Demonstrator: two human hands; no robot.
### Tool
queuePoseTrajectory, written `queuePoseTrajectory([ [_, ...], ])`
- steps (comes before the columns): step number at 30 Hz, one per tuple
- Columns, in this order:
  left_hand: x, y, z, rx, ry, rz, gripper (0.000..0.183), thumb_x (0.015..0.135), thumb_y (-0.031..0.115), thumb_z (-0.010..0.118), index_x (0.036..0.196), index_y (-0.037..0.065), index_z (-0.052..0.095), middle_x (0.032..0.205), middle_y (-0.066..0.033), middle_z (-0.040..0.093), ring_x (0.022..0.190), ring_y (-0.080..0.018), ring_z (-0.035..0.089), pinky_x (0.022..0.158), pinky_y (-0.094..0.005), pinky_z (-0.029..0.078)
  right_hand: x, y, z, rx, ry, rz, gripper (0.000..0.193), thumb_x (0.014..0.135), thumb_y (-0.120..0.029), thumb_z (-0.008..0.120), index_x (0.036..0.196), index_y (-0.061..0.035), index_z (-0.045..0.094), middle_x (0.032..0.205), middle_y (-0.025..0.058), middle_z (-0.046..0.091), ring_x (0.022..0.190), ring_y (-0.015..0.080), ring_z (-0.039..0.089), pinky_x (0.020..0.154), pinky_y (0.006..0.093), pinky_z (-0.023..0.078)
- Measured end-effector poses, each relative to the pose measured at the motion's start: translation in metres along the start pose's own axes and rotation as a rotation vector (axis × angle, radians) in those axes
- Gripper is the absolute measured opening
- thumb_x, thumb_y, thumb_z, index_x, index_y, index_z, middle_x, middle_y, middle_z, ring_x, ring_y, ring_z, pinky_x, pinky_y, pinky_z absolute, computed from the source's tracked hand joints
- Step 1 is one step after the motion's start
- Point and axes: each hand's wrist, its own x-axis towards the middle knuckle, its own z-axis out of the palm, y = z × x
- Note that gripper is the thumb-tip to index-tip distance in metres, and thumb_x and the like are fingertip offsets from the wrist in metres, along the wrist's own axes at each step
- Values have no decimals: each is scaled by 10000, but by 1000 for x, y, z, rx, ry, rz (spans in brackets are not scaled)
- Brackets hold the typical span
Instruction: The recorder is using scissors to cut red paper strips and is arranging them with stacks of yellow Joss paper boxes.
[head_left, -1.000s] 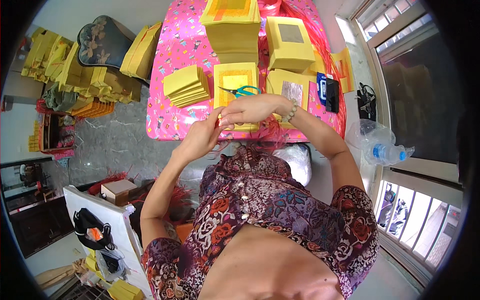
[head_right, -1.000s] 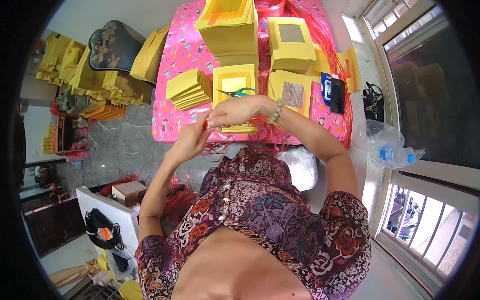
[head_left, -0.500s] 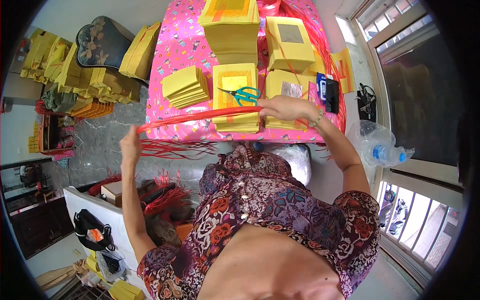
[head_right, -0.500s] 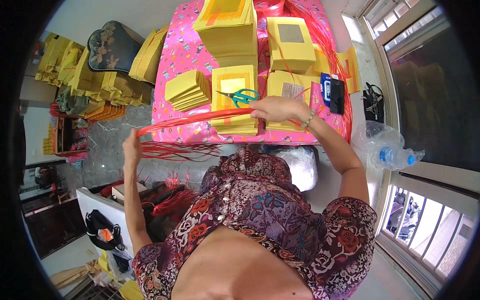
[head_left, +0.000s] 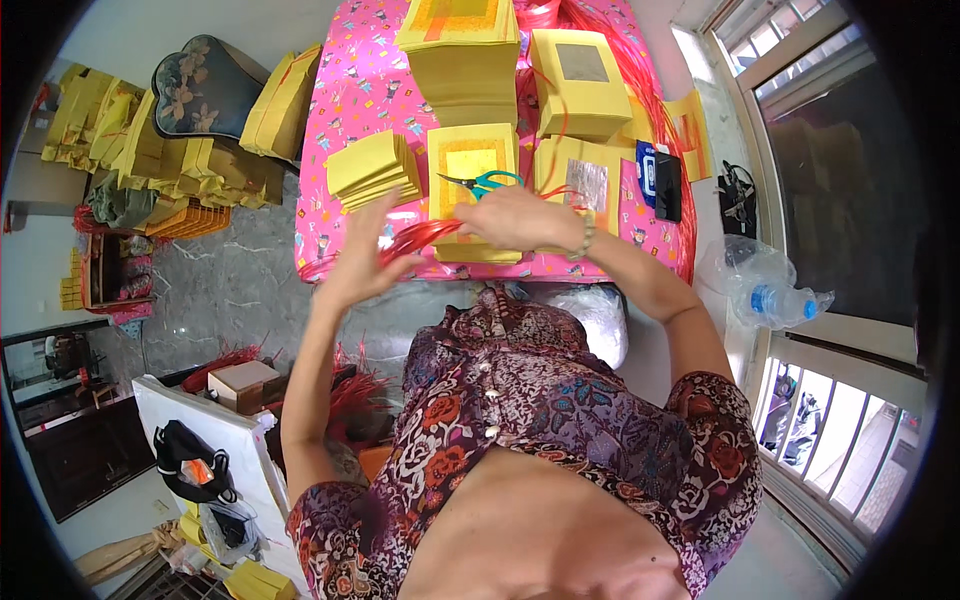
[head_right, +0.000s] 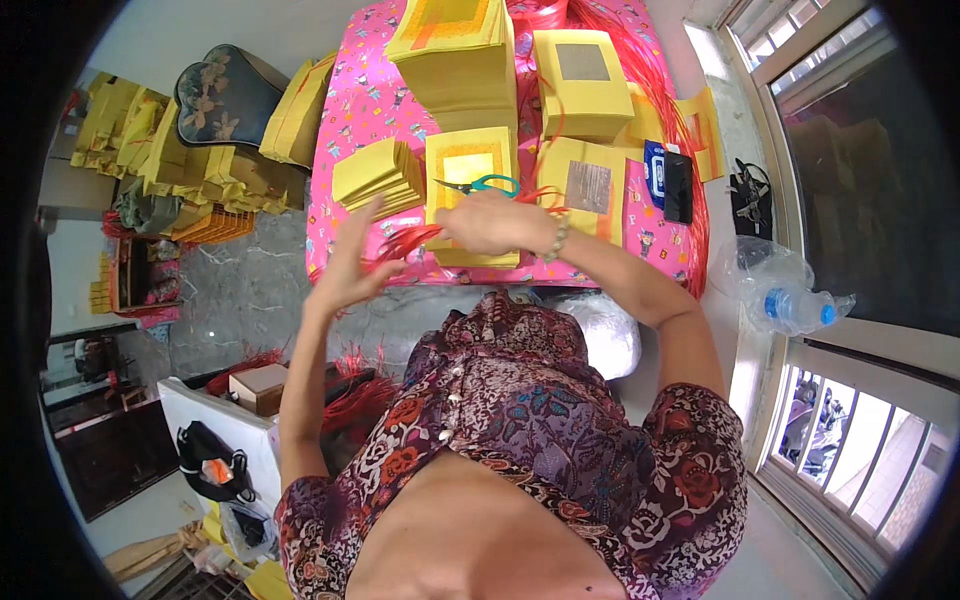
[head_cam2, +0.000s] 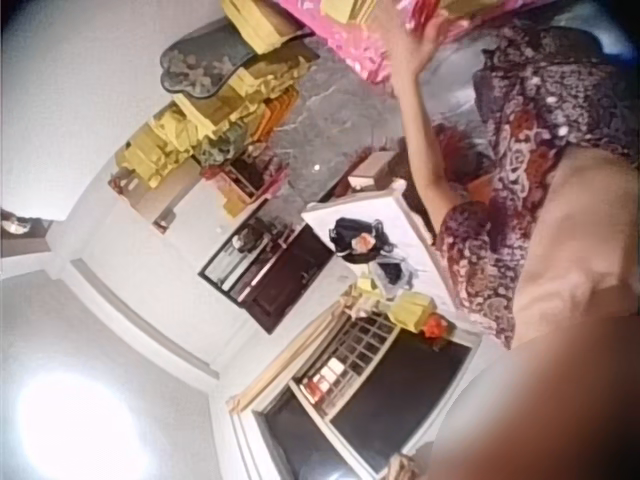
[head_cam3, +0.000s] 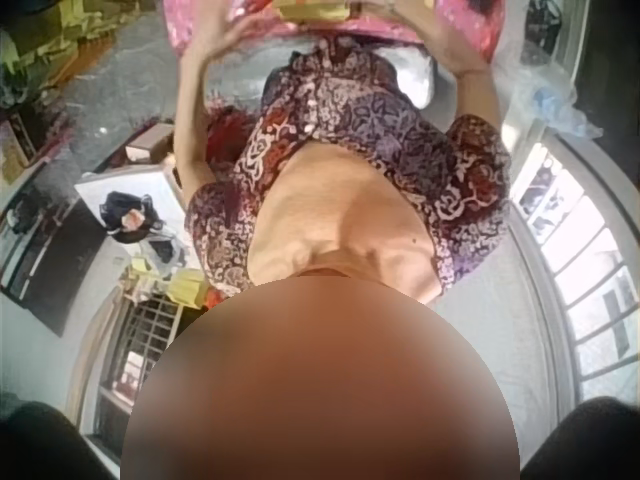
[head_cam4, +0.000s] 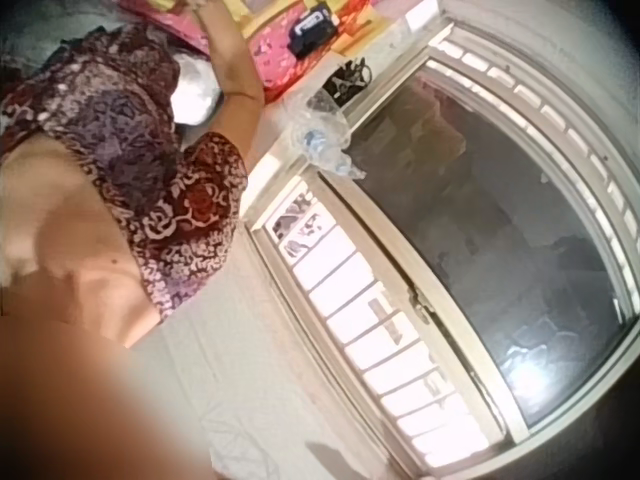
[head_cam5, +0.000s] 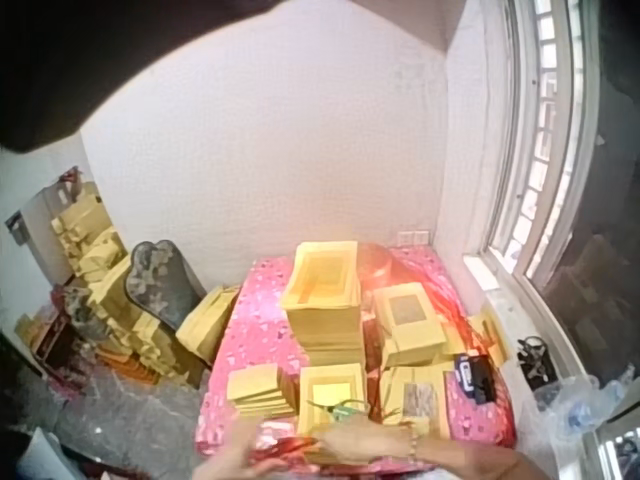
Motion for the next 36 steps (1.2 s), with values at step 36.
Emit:
queuePoseTrajectory([
  [36, 11, 12, 31, -375, 190, -385, 138, 940, 113, 421, 970, 15, 515, 726, -153, 594, 611, -317, 570, 537, -383, 403, 3, -2, -19, 139, 486, 21, 238, 908, -216, 508, 961, 15, 535, 969, 142, 556, 882, 311, 565, 715, 382, 459],
])
